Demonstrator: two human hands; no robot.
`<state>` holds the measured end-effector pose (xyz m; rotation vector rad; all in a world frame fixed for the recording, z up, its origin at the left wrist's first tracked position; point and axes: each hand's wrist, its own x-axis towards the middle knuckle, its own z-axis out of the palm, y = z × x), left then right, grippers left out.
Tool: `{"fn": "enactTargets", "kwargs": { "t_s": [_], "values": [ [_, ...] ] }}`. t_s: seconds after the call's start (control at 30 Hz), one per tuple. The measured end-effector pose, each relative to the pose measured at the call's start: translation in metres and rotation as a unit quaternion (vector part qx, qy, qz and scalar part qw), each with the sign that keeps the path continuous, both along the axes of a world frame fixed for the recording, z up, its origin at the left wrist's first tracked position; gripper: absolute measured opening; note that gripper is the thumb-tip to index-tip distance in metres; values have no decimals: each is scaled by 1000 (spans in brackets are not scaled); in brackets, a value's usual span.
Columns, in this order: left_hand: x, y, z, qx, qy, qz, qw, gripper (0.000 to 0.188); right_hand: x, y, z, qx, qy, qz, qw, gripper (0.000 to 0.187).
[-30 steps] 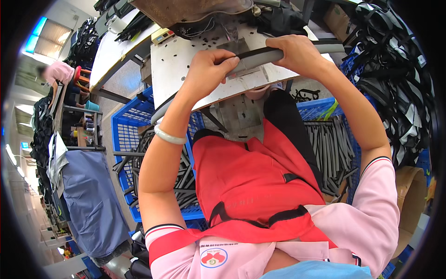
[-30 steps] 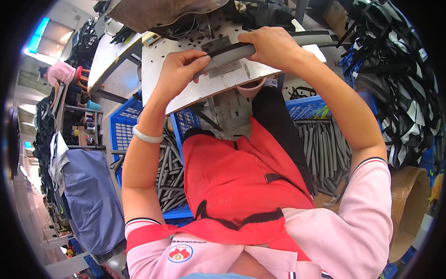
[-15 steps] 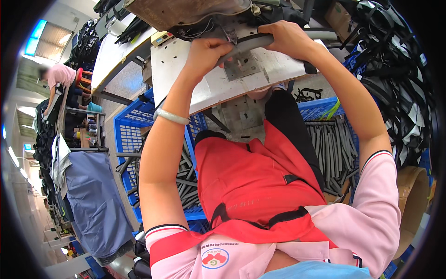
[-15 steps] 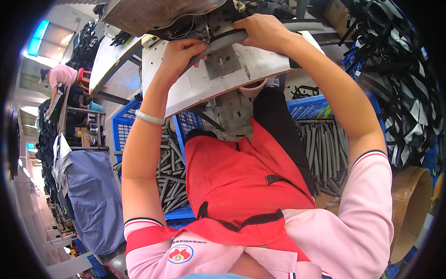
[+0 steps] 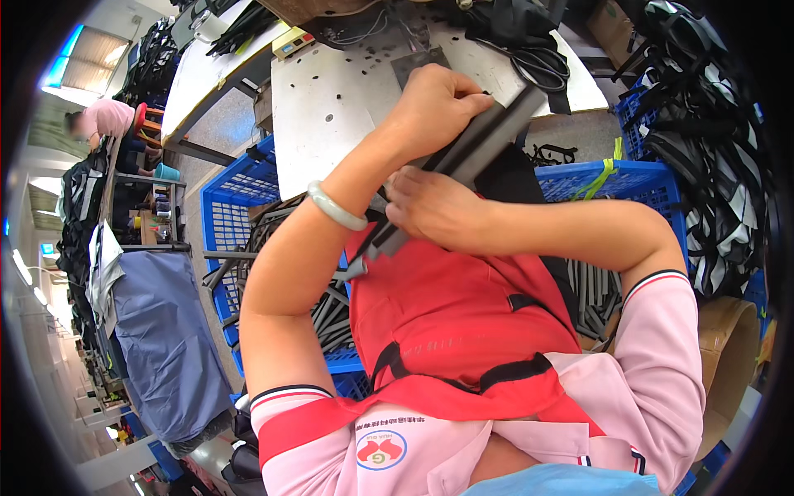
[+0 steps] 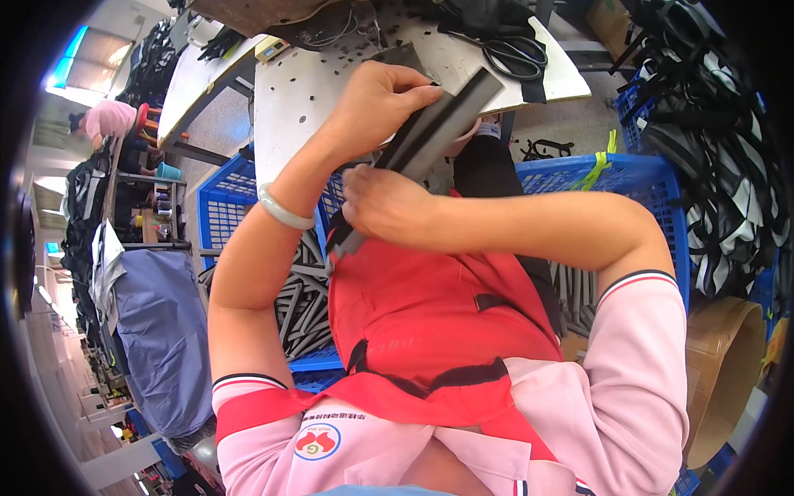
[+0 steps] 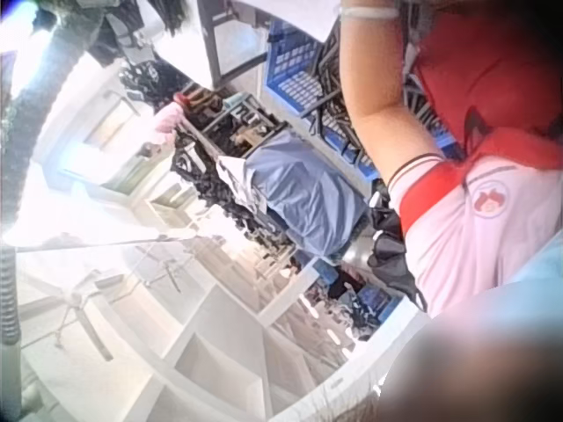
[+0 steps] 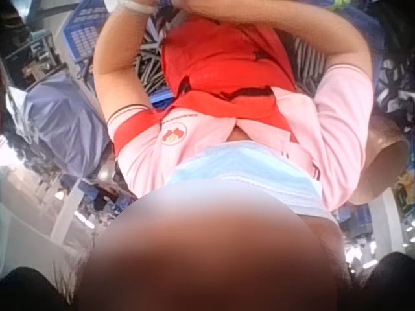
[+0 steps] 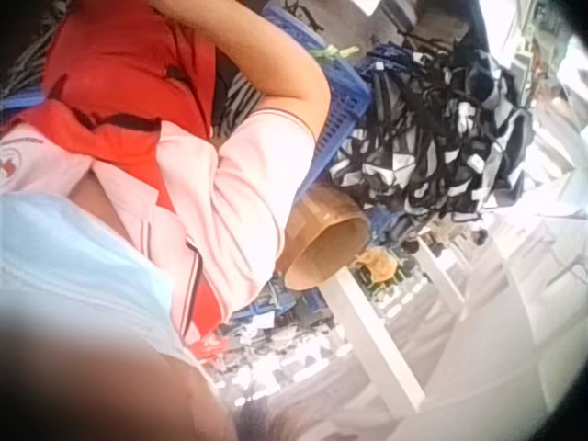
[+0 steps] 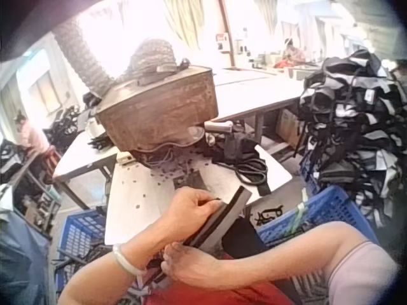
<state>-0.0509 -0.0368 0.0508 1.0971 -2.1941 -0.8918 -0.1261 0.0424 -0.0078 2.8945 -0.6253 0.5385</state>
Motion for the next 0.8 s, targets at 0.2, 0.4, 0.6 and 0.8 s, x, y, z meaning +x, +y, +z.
{"fn": "enactTargets", "kwargs": {
  "t_s": [0.2,0.4,0.6,0.8],
  "values": [
    [75,1,-36,335,6,8,942,26,-74,-43,33,111,-79,-104,985,26],
    [78,12,0,238,63,40,968,27,-140,-64,49,170,-63,-215,960,36],
    [60,-18,10,172,107,75,976,31,-149,-89,69,98,-81,-255,958,40],
    [48,-33,7,179,95,83,976,30,-160,-104,62,115,-72,-278,951,40]
  ]
}}
